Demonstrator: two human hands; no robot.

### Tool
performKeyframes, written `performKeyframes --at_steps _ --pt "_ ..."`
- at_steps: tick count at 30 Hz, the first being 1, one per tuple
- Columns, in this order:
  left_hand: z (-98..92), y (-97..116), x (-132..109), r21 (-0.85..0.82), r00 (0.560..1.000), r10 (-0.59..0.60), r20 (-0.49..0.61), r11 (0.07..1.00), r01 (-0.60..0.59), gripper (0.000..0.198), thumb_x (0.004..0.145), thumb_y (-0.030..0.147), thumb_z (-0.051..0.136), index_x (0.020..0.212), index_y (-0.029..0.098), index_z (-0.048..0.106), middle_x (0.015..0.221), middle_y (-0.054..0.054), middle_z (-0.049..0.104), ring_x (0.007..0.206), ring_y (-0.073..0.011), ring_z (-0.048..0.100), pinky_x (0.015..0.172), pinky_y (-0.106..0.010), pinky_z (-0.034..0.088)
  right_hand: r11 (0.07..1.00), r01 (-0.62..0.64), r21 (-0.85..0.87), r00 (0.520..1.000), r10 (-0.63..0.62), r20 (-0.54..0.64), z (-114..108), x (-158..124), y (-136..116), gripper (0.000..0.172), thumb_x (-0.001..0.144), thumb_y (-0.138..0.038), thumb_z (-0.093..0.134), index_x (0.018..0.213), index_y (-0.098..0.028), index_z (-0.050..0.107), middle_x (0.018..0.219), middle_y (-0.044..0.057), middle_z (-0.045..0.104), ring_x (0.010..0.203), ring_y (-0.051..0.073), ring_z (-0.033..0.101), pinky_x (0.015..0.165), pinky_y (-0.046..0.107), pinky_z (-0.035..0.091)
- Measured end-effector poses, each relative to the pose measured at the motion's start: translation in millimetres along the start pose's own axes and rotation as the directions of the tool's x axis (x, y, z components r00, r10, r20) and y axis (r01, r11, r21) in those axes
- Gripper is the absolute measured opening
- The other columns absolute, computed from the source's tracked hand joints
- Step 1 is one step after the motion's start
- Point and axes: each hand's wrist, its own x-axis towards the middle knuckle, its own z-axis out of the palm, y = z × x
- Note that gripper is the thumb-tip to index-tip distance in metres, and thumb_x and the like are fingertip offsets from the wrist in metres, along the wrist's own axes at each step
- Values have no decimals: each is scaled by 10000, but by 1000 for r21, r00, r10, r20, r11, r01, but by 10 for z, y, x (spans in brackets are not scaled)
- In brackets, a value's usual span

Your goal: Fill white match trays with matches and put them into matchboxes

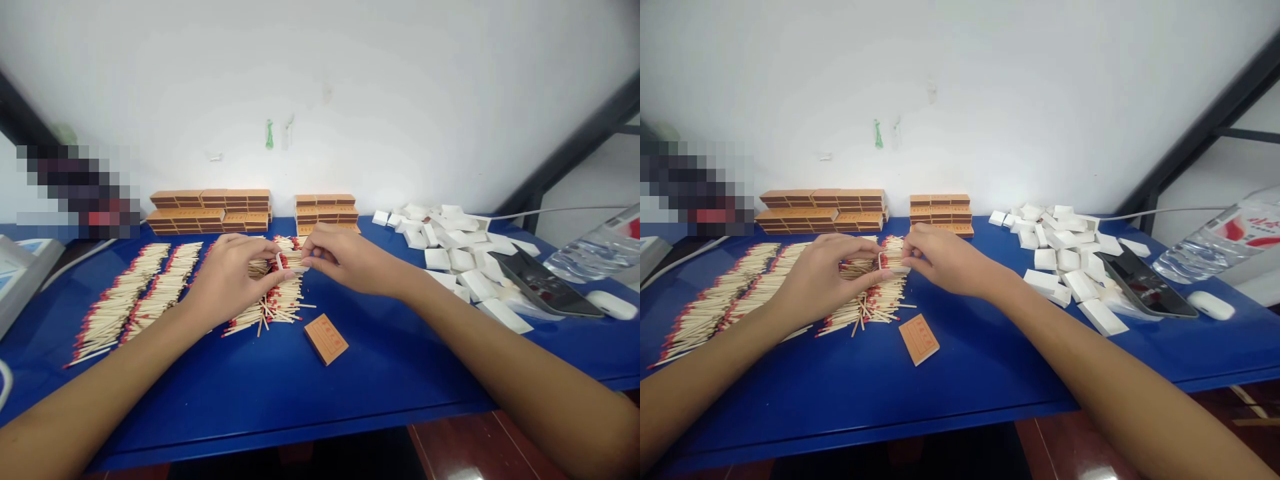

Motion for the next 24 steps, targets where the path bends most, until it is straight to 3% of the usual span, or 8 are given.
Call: performKeyframes --at_steps 8,14,24 --pt "-5 5 -9 -26 1000 -6 -4 1000 6 383 855 545 798 1050 220 740 1050 -39 802 992 -269 732 985 -434 464 1000 12 16 1000 -12 -18 8 4 26 77 989 -218 593 926 -190 625 913 40 608 812 156 551 732 291 408" --pt "-19 30 -3 -29 1000 -15 -2 999 15 366 860 528 798 1049 221 738 1050 -37 801 993 -268 729 969 -426 475 999 36 36 993 -32 -115 19 15 72 60 991 -230 595 960 -194 632 910 31 607 809 152 557 734 292 416" --pt "-29 26 -11 -25 997 75 -7 997 -76 342 899 527 758 1062 227 738 1070 -39 798 1007 -255 722 946 -394 480 997 43 63 988 -33 -150 91 15 14 81 986 -271 595 942 -205 608 911 33 604 786 153 526 715 294 403"
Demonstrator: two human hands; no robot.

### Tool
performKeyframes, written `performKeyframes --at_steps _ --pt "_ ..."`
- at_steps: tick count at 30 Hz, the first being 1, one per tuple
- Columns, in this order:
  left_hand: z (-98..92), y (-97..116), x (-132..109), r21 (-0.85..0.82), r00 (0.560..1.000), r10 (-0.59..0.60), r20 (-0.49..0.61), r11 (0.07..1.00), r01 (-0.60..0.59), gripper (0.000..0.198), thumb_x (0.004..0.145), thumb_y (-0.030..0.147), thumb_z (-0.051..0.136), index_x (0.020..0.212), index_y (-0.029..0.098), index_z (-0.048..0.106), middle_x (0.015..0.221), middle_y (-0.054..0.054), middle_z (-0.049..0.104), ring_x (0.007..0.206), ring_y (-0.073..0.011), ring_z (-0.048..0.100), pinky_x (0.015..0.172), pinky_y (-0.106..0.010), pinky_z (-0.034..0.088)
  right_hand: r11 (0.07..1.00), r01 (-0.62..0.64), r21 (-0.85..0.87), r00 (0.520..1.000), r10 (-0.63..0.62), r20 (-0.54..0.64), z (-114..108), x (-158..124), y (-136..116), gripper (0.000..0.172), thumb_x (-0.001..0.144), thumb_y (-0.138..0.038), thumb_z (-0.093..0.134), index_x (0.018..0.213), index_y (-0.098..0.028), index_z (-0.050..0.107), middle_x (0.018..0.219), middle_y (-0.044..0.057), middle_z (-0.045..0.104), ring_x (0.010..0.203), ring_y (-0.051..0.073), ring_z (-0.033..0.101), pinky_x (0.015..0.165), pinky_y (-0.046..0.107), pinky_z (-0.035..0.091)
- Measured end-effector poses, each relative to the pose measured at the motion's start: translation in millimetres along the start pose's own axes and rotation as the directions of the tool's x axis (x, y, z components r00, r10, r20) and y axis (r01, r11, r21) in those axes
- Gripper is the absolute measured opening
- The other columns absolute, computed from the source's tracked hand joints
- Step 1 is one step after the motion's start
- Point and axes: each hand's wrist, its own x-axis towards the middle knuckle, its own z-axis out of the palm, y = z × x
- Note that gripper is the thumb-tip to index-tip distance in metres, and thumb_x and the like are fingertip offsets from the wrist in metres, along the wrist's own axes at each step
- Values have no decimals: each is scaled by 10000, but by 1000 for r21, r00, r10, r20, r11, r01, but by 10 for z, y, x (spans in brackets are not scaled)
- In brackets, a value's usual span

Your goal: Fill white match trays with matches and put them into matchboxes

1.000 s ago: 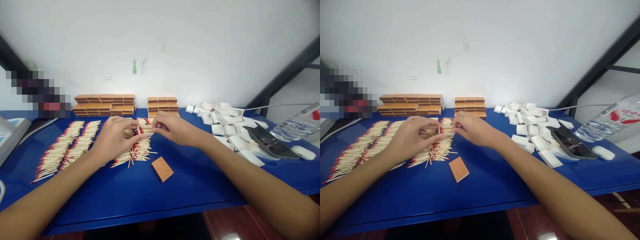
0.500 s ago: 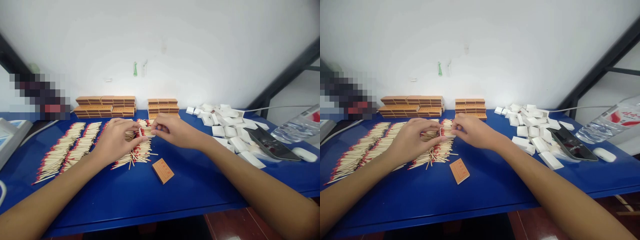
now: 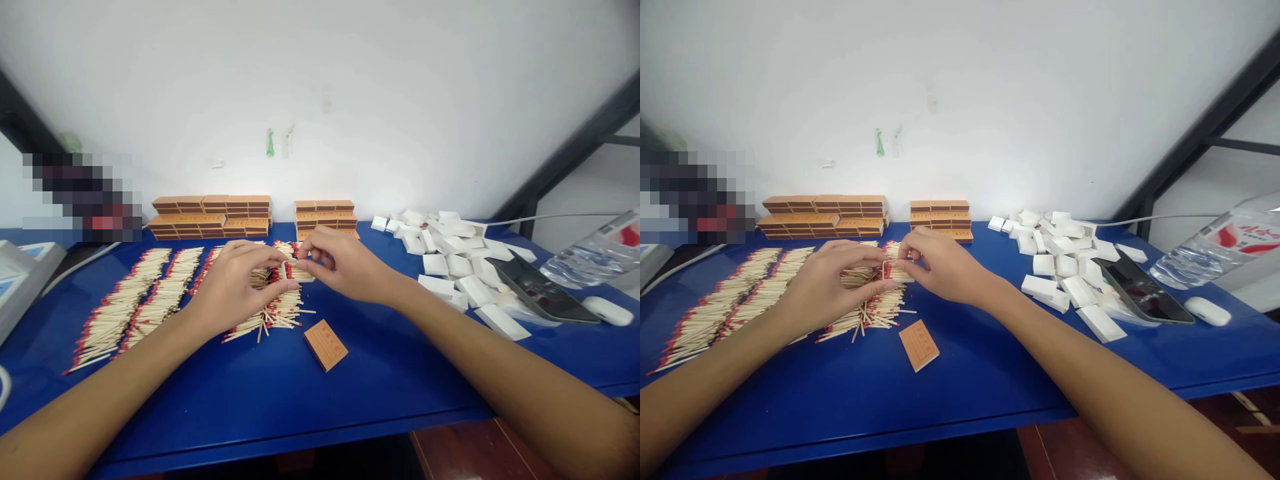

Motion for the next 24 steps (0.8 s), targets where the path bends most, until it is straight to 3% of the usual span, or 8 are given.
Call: performKeyframes --at_steps 10,12,13,15,16,20,24 --pt "-14 5 18 -13 998 -61 13 998 61 352 897 555 747 1059 243 740 1082 -35 800 1031 -257 724 987 -406 480 996 -85 37 996 86 -19 -90 5 0 160 978 -361 614 1007 -204 608 884 24 607 752 150 520 692 296 410" --pt "-27 -21 23 4 994 -110 -6 994 110 382 889 586 741 1043 236 740 1069 -44 801 1014 -264 729 990 -416 486 994 -87 63 993 81 89 -186 4 -37 217 963 -424 640 977 -208 634 834 9 590 721 142 514 665 286 407" --pt "-34 -35 25 16 991 -135 -16 991 135 398 886 602 735 1039 235 740 1060 -47 802 1006 -268 732 990 -423 489 992 -94 82 975 75 210 -232 -1 -69 260 941 -472 666 972 -214 651 810 0 589 705 141 516 646 283 404" --pt "-45 -59 29 39 984 -177 -28 983 178 415 888 621 720 1039 235 739 1039 -50 804 1002 -277 735 990 -433 491 987 -135 86 869 76 488 -295 -21 -162 383 852 -591 740 958 -229 675 780 -8 613 678 143 542 595 280 389" --pt "-47 -68 30 46 982 -188 -28 981 189 417 891 623 715 1041 235 739 1029 -49 805 997 -277 737 981 -432 494 985 -166 50 820 110 562 -305 -37 -219 446 813 -651 751 934 -229 671 768 -5 628 655 146 549 569 284 378" --pt "-30 -93 32 41 980 -197 -14 979 198 438 877 633 725 1050 231 737 1021 -50 805 986 -280 745 949 -429 510 952 -217 -215 781 301 547 -242 -124 -471 620 697 -838 706 819 -235 623 699 33 655 592 188 558 502 317 322" --pt "-9 -99 27 30 979 -206 -4 978 206 457 871 649 723 1063 235 731 1036 -58 806 1014 -286 741 982 -450 502 935 -184 -303 764 330 554 -199 -195 -603 560 664 -778 753 782 -249 613 694 55 661 607 230 588 482 331 320"
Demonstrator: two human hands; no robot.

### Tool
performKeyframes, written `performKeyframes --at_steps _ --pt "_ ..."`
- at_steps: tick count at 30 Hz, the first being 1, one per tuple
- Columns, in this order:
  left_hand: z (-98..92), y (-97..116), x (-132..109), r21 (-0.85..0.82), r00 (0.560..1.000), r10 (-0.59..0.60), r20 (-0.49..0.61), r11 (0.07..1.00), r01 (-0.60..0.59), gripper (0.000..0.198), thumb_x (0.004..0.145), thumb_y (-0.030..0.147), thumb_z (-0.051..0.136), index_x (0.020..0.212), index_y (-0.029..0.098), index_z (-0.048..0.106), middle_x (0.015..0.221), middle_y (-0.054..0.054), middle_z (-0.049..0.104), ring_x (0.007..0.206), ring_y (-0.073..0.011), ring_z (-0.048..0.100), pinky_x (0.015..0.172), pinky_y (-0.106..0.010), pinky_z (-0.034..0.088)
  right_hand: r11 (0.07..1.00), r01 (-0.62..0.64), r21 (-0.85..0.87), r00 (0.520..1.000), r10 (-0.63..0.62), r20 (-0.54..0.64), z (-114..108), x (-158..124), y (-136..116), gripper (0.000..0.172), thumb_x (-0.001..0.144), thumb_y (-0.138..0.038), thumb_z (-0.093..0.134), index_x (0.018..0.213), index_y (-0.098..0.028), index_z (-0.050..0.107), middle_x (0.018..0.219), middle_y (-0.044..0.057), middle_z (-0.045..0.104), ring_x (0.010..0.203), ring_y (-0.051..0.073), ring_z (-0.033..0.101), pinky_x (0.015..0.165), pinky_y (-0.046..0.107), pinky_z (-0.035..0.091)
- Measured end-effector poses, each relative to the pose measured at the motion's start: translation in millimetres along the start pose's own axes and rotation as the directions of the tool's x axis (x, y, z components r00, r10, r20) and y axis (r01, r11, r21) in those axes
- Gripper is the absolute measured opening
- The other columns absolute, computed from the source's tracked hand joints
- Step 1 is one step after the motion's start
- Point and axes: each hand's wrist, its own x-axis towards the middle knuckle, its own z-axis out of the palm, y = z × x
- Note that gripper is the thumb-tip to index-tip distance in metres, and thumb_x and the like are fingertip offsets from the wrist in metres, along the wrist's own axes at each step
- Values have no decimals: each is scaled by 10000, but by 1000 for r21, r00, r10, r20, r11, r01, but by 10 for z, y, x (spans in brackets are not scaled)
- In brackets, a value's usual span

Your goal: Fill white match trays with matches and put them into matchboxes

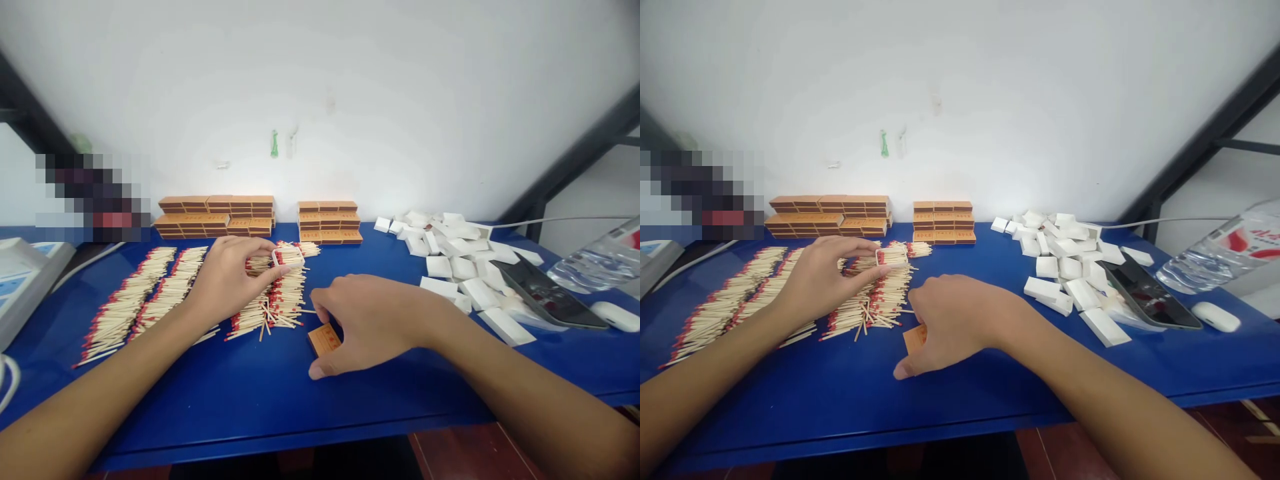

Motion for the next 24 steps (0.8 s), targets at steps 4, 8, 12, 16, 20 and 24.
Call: performKeyframes --at_steps 4,8,12,16,20,24 --pt "-10 10 -2 -1 1000 10 -7 1000 -10 458 865 660 723 1038 236 730 1019 -56 807 1003 -284 740 988 -451 501 997 67 25 998 -66 -22 -42 5 178 284 685 -388 812 842 -260 614 705 9 668 599 196 590 490 318 345" --pt "-27 20 6 10 1000 10 -9 1000 -10 454 873 674 700 1018 245 737 1027 -55 808 995 -287 740 964 -446 513 995 57 79 994 -49 -98 -107 71 545 405 653 -340 838 992 -260 630 803 9 700 634 193 612 508 320 374" --pt "-27 12 10 22 1000 0 6 1000 0 458 872 673 703 1029 244 739 1062 -61 804 1032 -298 732 998 -463 498 998 -14 56 996 19 -84 -134 130 739 476 630 -528 872 939 -250 641 879 31 702 703 217 629 532 327 393" --pt "-18 -2 5 14 1000 6 8 1000 -6 466 868 663 719 1054 236 736 1054 -60 805 1037 -299 732 1004 -468 493 998 8 68 999 -5 -40 -158 173 736 337 711 -485 835 853 -239 654 877 27 708 723 197 628 563 312 395" --pt "-9 2 0 -3 1000 19 9 1000 -19 476 868 668 718 1070 237 738 1055 -58 808 1043 -298 731 1009 -471 488 998 -18 59 968 32 -251 -191 234 757 351 764 -497 801 915 -207 676 852 40 716 723 191 627 602 308 404" --pt "-8 16 -3 -14 1000 21 5 1000 -21 472 878 671 704 1080 246 742 1070 -58 808 1051 -287 728 1015 -453 491 999 6 33 916 8 -400 -184 288 781 367 792 -486 784 972 -179 691 838 48 722 720 186 633 638 306 415"
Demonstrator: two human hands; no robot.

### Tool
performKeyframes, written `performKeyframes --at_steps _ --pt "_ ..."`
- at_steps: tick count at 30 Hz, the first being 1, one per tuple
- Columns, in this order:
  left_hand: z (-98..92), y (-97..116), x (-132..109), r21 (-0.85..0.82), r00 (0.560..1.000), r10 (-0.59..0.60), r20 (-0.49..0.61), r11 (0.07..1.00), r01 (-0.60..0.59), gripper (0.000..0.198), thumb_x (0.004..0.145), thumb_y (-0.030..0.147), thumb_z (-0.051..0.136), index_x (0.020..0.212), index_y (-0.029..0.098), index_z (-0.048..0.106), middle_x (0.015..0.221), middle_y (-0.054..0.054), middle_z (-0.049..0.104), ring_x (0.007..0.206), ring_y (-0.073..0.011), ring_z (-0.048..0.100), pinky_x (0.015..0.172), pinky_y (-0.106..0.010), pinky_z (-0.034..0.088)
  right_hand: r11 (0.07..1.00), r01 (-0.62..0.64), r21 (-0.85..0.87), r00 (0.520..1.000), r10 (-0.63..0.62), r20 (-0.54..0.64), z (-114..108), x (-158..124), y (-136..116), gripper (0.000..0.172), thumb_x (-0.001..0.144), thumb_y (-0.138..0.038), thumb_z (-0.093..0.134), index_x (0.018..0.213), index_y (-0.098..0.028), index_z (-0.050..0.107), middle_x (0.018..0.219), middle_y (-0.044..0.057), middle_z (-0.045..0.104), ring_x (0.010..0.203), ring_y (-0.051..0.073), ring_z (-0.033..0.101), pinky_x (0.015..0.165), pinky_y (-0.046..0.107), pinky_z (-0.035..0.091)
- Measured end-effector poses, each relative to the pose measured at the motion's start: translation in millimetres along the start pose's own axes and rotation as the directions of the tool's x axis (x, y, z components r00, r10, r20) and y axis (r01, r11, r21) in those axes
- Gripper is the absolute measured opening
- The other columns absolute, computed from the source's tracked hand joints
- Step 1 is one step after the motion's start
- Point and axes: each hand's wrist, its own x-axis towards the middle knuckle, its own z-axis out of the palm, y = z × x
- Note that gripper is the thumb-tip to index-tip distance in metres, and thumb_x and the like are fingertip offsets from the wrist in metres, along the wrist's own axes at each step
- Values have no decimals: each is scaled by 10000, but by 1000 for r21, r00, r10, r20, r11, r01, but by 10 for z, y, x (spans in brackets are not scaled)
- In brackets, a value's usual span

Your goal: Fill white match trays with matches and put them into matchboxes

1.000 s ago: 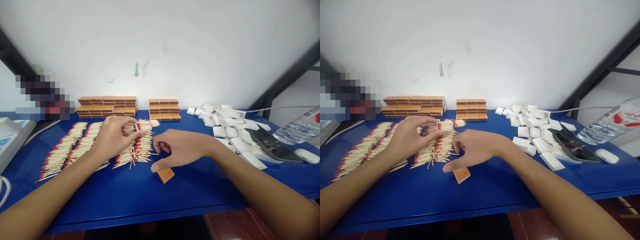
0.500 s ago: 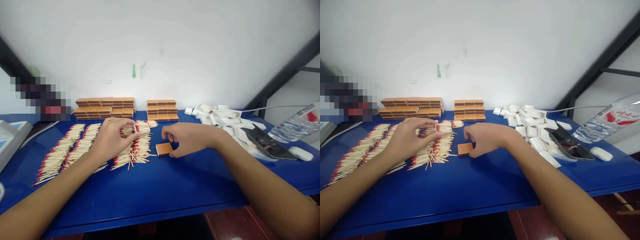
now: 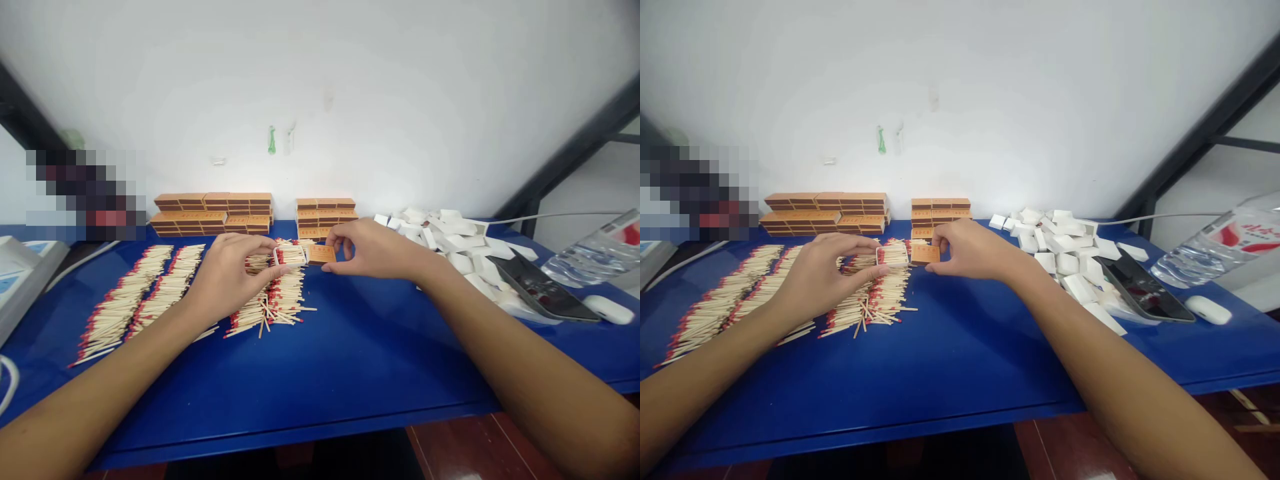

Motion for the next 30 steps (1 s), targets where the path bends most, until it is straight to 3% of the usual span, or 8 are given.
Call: performKeyframes --at_steps 8,21,30 --pt "0 -4 -3 -16 1000 10 -11 1000 -10 455 878 624 737 1111 233 737 1074 -48 807 1017 -267 731 976 -422 511 993 55 104 998 -52 -32 20 -8 -20 392 799 -435 786 1063 -162 690 854 42 725 741 178 653 672 302 475" --pt "-25 27 -10 -106 997 -77 5 991 77 417 859 583 770 1103 247 737 1054 -26 810 993 -251 753 917 -366 544 994 105 37 993 -103 -51 25 -14 -41 309 805 -403 763 991 -162 706 820 34 721 712 167 637 657 302 459" --pt "-20 -4 -9 -41 1000 -14 -22 999 13 420 867 591 754 1095 238 755 1055 -39 803 986 -256 740 887 -360 535 982 94 165 992 -79 -95 41 5 1 367 799 -444 790 1023 -166 705 834 39 724 724 167 650 666 298 484"
